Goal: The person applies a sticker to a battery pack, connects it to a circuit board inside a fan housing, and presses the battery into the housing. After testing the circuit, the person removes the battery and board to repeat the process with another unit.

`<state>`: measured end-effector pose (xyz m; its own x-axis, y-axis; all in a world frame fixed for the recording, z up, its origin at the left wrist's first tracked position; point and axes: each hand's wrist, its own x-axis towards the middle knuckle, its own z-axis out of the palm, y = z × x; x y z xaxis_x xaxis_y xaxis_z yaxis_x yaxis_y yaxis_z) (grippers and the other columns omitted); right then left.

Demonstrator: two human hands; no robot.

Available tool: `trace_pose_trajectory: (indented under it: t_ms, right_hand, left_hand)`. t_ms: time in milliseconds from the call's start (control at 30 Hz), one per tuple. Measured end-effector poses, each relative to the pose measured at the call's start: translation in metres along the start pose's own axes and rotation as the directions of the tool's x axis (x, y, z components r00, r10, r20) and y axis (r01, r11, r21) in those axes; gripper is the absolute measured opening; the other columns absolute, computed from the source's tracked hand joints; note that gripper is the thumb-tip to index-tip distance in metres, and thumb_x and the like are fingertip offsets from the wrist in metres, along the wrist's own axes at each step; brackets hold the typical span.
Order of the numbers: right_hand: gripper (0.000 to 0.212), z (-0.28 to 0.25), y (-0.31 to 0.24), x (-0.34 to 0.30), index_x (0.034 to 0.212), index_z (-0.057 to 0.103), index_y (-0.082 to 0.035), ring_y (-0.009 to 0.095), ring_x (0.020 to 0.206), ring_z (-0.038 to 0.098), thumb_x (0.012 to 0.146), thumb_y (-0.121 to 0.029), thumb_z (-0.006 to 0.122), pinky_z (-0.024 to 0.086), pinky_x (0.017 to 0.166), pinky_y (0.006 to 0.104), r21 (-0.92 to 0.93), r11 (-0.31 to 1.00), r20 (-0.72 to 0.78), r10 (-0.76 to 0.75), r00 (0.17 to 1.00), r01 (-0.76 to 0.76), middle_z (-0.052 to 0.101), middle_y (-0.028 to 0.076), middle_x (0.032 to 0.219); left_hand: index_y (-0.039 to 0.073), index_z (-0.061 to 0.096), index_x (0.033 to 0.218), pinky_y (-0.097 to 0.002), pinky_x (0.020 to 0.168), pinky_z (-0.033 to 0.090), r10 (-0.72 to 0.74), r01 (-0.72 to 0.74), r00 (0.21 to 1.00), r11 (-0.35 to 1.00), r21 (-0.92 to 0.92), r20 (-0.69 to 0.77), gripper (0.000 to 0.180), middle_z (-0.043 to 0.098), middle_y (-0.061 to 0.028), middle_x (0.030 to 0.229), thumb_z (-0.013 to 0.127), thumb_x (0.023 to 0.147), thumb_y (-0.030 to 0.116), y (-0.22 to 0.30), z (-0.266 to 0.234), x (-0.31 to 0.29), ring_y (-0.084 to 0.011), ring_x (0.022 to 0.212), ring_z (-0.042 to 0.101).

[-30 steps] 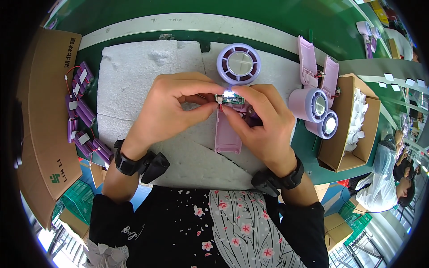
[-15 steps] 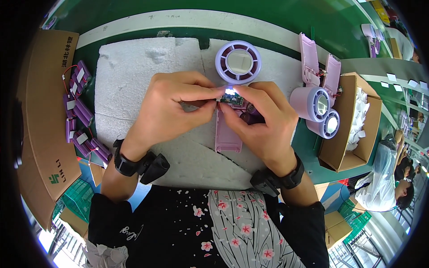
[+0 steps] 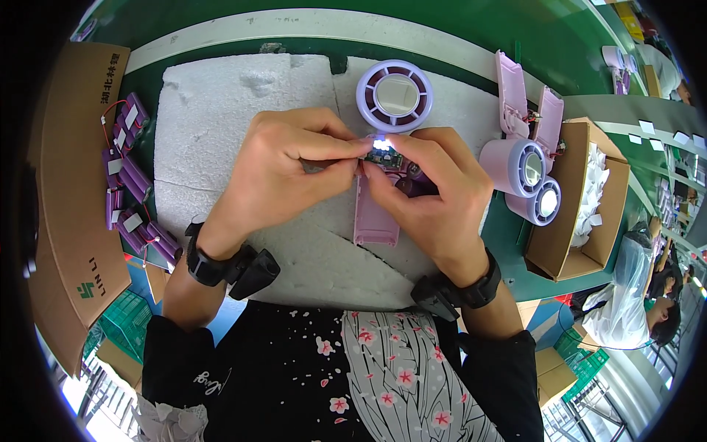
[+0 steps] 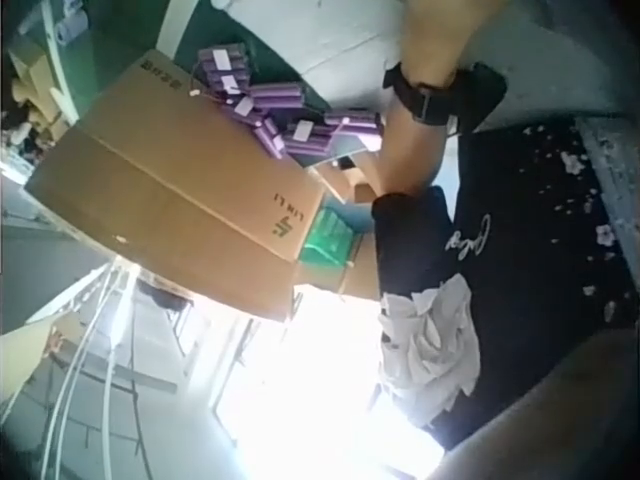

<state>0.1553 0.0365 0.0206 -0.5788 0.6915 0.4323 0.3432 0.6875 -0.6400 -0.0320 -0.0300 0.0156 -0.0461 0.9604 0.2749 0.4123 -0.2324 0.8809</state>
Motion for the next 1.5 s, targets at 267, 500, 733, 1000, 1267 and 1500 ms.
trace_pose_trajectory:
  t_ms: [267, 500, 733, 1000, 1267, 1500]
  right_hand:
    - [0.028, -0.006, -0.008, 0.001, 0.098, 0.07, -0.004, 0.013, 0.064, 0.061, 0.072, -0.002, 0.08, 0.047, 0.055, 0.0233, 0.066, 0.984, 0.061, 0.161, 0.985, -0.165, 0.066, 0.008, 0.089]
    - [0.023, -0.012, -0.006, -0.004, 0.095, 0.068, -0.003, 0.011, 0.062, 0.058, 0.074, 0.001, 0.077, 0.044, 0.054, 0.0227, 0.13, 0.956, 0.093, 0.252, 0.963, -0.263, 0.065, 0.007, 0.088]
    - [0.022, -0.021, -0.007, -0.001, 0.093, 0.068, -0.003, 0.013, 0.063, 0.058, 0.073, 0.002, 0.077, 0.045, 0.054, 0.024, 0.048, 0.978, 0.171, 0.194, 0.966, -0.205, 0.064, 0.007, 0.087]
    - [0.022, -0.022, -0.009, -0.001, 0.091, 0.069, -0.002, 0.016, 0.065, 0.061, 0.071, 0.003, 0.077, 0.048, 0.055, 0.0256, -0.012, 0.993, 0.163, 0.119, 0.979, -0.118, 0.063, 0.009, 0.088]
    - [0.023, -0.02, -0.011, -0.001, 0.091, 0.069, -0.002, 0.018, 0.064, 0.063, 0.07, 0.003, 0.078, 0.051, 0.054, 0.0272, -0.056, 0.997, 0.136, 0.06, 0.989, -0.053, 0.064, 0.009, 0.087]
    - [0.023, -0.02, -0.011, 0.0, 0.092, 0.07, -0.002, 0.02, 0.063, 0.063, 0.07, 0.003, 0.078, 0.051, 0.054, 0.0281, -0.091, 0.996, 0.128, 0.01, 0.992, 0.002, 0.065, 0.01, 0.087]
  left_hand:
    - [0.003, 0.075, 0.101, -0.0249, 0.065, 0.055, -0.123, 0.137, 0.989, 0.974, -0.183, 0.086, 0.027, 0.069, -0.0083, 0.09, 0.068, 0.077, -0.007, -0.001, -0.004, -0.002, -0.0153, 0.077, 0.068]
    - [0.004, 0.071, 0.11, -0.0267, 0.077, 0.057, -0.236, 0.29, 0.951, 0.903, -0.316, 0.197, 0.032, 0.066, -0.0063, 0.098, 0.065, 0.081, -0.01, 0.003, -0.007, -0.001, -0.0142, 0.087, 0.067]
    - [0.004, 0.066, 0.116, -0.0265, 0.078, 0.055, -0.24, 0.305, 0.941, 0.907, -0.289, 0.239, 0.036, 0.067, -0.0061, 0.1, 0.061, 0.083, -0.01, 0.006, -0.003, 0.001, -0.0131, 0.086, 0.066]
    - [0.004, 0.065, 0.118, -0.0259, 0.074, 0.054, -0.287, 0.363, 0.917, 0.889, -0.28, 0.278, 0.037, 0.07, -0.0063, 0.108, 0.059, 0.085, -0.01, 0.007, -0.002, 0.001, -0.0102, 0.084, 0.065]
    - [0.003, 0.065, 0.118, -0.0257, 0.074, 0.055, -0.31, 0.384, 0.908, 0.886, -0.261, 0.283, 0.036, 0.07, -0.0062, 0.107, 0.059, 0.085, -0.01, 0.007, -0.002, 0.001, -0.0107, 0.084, 0.065]
    - [0.002, 0.065, 0.116, -0.0252, 0.074, 0.055, -0.318, 0.389, 0.913, 0.868, -0.308, 0.256, 0.033, 0.07, -0.0065, 0.106, 0.059, 0.085, -0.01, 0.009, 0.001, 0.001, -0.0104, 0.084, 0.065]
